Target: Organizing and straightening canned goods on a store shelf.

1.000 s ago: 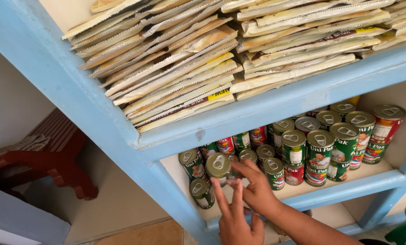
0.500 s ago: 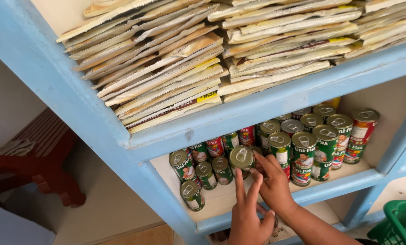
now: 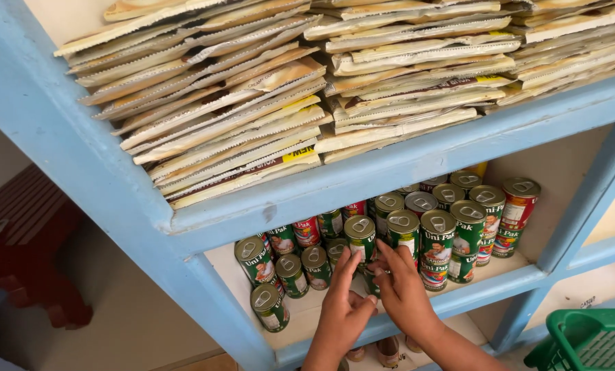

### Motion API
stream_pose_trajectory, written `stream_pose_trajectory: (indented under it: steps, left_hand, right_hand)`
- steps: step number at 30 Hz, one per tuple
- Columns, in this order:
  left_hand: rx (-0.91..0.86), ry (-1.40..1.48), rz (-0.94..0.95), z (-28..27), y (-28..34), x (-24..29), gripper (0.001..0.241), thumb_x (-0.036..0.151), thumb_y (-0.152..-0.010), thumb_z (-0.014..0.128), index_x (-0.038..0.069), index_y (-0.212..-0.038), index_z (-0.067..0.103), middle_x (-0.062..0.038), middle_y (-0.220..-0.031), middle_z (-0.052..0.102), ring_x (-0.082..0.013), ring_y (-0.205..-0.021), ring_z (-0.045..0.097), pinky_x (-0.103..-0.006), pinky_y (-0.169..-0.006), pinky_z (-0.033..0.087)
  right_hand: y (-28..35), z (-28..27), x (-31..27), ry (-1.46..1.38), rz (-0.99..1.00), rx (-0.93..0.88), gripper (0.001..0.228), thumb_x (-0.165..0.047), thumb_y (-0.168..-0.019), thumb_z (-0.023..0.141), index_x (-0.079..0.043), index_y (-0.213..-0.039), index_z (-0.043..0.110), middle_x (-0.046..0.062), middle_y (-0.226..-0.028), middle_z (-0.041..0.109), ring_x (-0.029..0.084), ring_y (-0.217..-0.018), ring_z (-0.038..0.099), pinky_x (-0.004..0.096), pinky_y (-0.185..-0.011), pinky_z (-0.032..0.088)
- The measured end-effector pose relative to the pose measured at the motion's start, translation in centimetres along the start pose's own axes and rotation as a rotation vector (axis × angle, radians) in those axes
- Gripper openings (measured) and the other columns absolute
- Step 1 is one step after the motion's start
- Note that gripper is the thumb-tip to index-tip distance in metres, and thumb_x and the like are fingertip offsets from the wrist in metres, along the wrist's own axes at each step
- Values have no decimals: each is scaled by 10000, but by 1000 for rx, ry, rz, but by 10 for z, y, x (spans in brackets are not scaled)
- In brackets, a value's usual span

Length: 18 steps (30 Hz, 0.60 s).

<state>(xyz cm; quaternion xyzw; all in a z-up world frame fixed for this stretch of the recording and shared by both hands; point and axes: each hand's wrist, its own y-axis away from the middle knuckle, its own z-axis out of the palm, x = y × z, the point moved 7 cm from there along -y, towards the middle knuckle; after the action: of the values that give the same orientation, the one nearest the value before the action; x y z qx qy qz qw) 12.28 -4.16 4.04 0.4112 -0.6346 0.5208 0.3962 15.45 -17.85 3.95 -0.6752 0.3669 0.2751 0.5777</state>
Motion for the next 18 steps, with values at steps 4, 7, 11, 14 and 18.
stream_pose_trajectory:
  steps: [4, 7, 11, 14, 18]
  left_hand:
    - [40, -198, 89, 10, 0, -7, 795, -62, -808, 672, 150, -1536, 431, -132, -1696, 294, -148, -822, 714, -263, -679, 574]
    - [38, -258, 49, 16, -4, -16, 777, -49, -826, 627, 159, -1544, 415, -110, -1691, 339, -184, -916, 743, -281, -704, 579]
    - [107, -345, 121, 18, -12, -4, 753, -31, -869, 599, 150, -1568, 383, -136, -1684, 314, -325, -1184, 685, -354, -818, 595]
    - [119, -351, 84, 19, -17, -13, 726, -2, -879, 598, 161, -1551, 376, -125, -1682, 294, -351, -1193, 671, -383, -817, 602]
    - [102, -481, 136, 25, -22, -15, 778, 16, -829, 629, 141, -1552, 369, -134, -1697, 262, -402, -1227, 634, -429, -839, 597]
  right_hand:
    - [4, -5, -7, 78, 44, 2, 504, 16, -920, 531, 13, -1423, 515, 127, -1074, 557, 238, -918, 644, 323, -766, 534]
    - [3, -5, -6, 131, 102, -9, 486, -3, -910, 540, 12, -1396, 533, 133, -1058, 539, 260, -879, 610, 335, -769, 510]
    - [3, -5, -15, 144, 31, -33, 469, -24, -910, 553, 18, -1377, 540, 150, -1045, 530, 286, -908, 611, 354, -799, 513]
    - [10, -5, -13, 154, 17, -30, 445, -33, -917, 569, 15, -1359, 558, 160, -1057, 548, 296, -942, 615, 357, -828, 512]
    - [24, -8, -10, 168, -278, 64, 365, -24, -940, 572, 13, -1301, 614, 191, -1200, 590, 344, -1185, 585, 371, -979, 479]
